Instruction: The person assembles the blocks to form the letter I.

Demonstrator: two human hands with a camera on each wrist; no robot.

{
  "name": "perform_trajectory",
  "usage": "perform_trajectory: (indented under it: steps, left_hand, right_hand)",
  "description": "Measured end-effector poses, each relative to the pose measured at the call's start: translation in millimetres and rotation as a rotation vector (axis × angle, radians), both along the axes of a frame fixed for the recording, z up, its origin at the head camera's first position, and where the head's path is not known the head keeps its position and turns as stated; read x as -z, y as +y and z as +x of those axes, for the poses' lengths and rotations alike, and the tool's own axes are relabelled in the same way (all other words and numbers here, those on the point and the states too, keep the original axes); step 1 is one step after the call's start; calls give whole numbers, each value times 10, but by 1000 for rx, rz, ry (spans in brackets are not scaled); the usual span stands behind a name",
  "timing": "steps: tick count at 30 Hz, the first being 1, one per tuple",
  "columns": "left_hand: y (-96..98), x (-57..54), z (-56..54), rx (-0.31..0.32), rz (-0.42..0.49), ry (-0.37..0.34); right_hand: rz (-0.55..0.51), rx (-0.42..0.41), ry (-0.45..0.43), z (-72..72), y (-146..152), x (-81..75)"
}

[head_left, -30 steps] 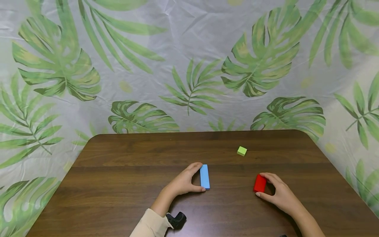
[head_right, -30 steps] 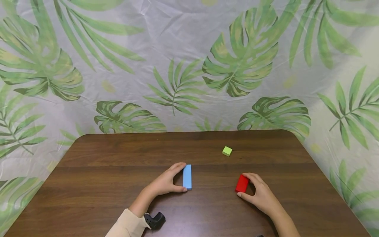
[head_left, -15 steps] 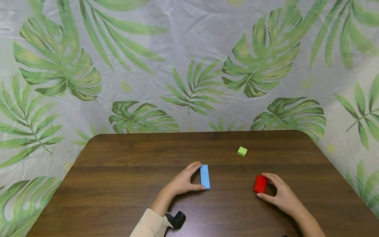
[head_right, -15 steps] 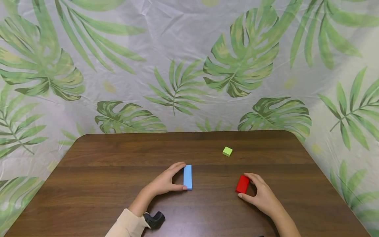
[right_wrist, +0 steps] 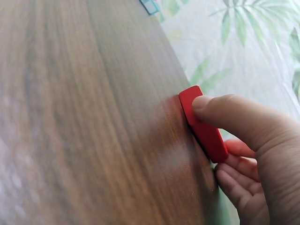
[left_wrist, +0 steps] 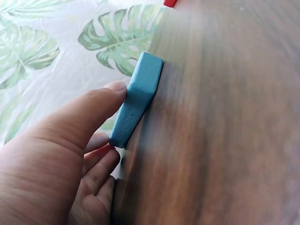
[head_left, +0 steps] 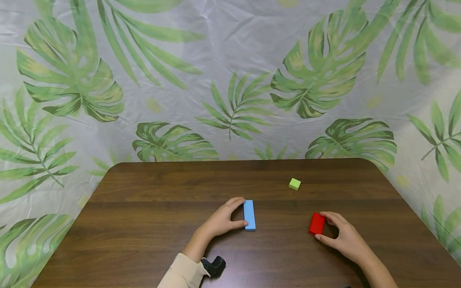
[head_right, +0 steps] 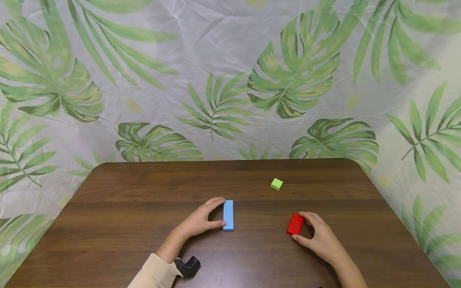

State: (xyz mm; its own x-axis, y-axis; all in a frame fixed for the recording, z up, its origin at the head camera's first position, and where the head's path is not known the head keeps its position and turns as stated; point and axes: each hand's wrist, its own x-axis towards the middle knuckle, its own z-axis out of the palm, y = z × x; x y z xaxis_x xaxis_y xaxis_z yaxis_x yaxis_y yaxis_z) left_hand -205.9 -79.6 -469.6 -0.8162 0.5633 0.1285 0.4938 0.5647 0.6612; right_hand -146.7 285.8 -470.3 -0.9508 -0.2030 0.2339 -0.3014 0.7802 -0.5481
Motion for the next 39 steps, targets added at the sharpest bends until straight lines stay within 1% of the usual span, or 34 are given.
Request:
perform_trajectory:
  steps: [5,12,21,24,32,36,39]
  left_hand:
    - [4,7,-4,2,4,12]
    - [-4,2,-13,-1,16,3]
    - [-2,27,-17,0,14,6]
    - [-1,21,-11,-2,14,3]
    - [-14,11,-3,-10,3,-14]
    - [-10,7,-2,-12,2,-17]
    - [-1,6,-6,-10,2,-8]
  right_hand:
    - [-12,8,22,-11,-13,-21]
    - [-50,-3,4,-40,-30,-42]
    - [-45,-32,80,-72,-88,-51]
    - [-40,-33,96,-87,-119,-69]
    - [-64,-71,152,-132,-237,-109]
    - [-93,-90,161,-146,-291,-131]
    - [-145,-121,168,-150,-329,-153]
